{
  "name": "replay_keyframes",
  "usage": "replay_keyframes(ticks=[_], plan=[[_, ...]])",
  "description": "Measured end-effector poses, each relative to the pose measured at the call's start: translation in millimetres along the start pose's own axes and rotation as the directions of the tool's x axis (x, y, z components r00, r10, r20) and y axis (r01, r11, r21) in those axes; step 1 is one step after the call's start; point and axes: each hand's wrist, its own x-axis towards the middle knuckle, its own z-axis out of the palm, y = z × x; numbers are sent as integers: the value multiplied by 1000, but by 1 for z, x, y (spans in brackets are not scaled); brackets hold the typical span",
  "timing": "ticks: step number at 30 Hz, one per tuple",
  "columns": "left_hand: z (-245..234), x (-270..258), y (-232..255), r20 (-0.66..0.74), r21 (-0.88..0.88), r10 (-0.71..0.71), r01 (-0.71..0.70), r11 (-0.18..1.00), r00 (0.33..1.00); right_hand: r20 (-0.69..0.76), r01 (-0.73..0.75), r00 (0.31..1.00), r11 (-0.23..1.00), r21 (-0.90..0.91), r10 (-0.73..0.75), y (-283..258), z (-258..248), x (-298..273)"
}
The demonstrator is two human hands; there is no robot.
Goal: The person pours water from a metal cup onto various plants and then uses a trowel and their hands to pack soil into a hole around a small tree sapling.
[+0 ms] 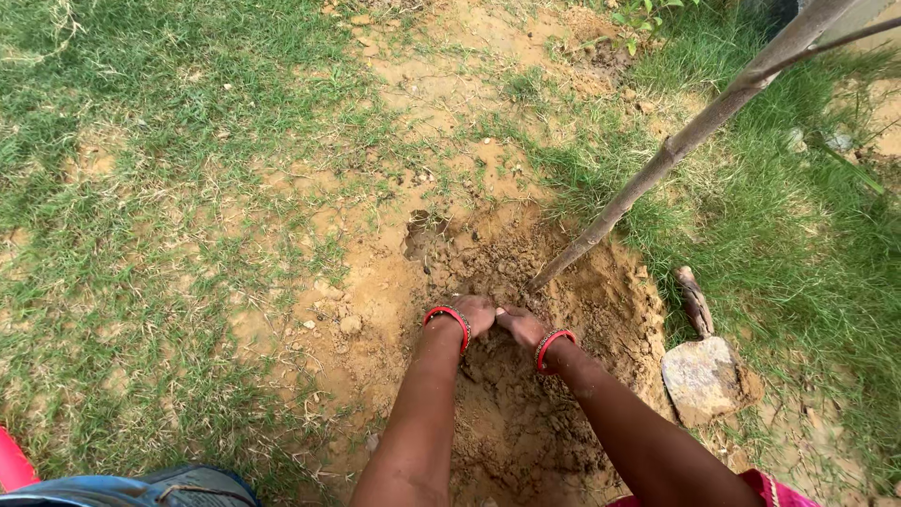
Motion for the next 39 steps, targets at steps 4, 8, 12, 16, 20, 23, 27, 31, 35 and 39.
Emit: replay_keyframes(ticks=[4,8,12,16,20,23,27,31,35,39], plan=[[11,-9,-4,-13,34,40,-40,999,999,-14,-84,996,984,-157,83,11,1,-10],[26,-3,-18,-40,188,118,-108,976,992,18,-44,998,905,-423,57,-9,13,-42],[28,-25,-21,-37,240,136,-123,963,990,85,6,994,767,-642,63,-27,25,-87],[20,-80,-12,5,180,65,-65,982,998,111,22,991,747,-665,70,-31,42,-116],[19,-115,-9,-49,173,37,-28,985,998,74,25,997,757,-653,31,-39,62,-153],[20,-132,-11,-85,229,117,-95,969,990,4,33,999,788,-615,-38,-44,82,-189],[23,-167,-15,-84,292,86,-58,955,993,-63,107,978,739,-665,-198,-39,120,-227],[53,-213,-40,-316,572,500,-259,779,807,-36,272,812,433,-859,-582,-10,160,-272],[70,-219,-58,-448,569,537,-234,788,715,11,265,798,334,-905,-602,-8,168,-279],[62,-210,-60,-391,586,532,-242,773,751,87,264,887,344,-901,-453,-26,160,-273]])
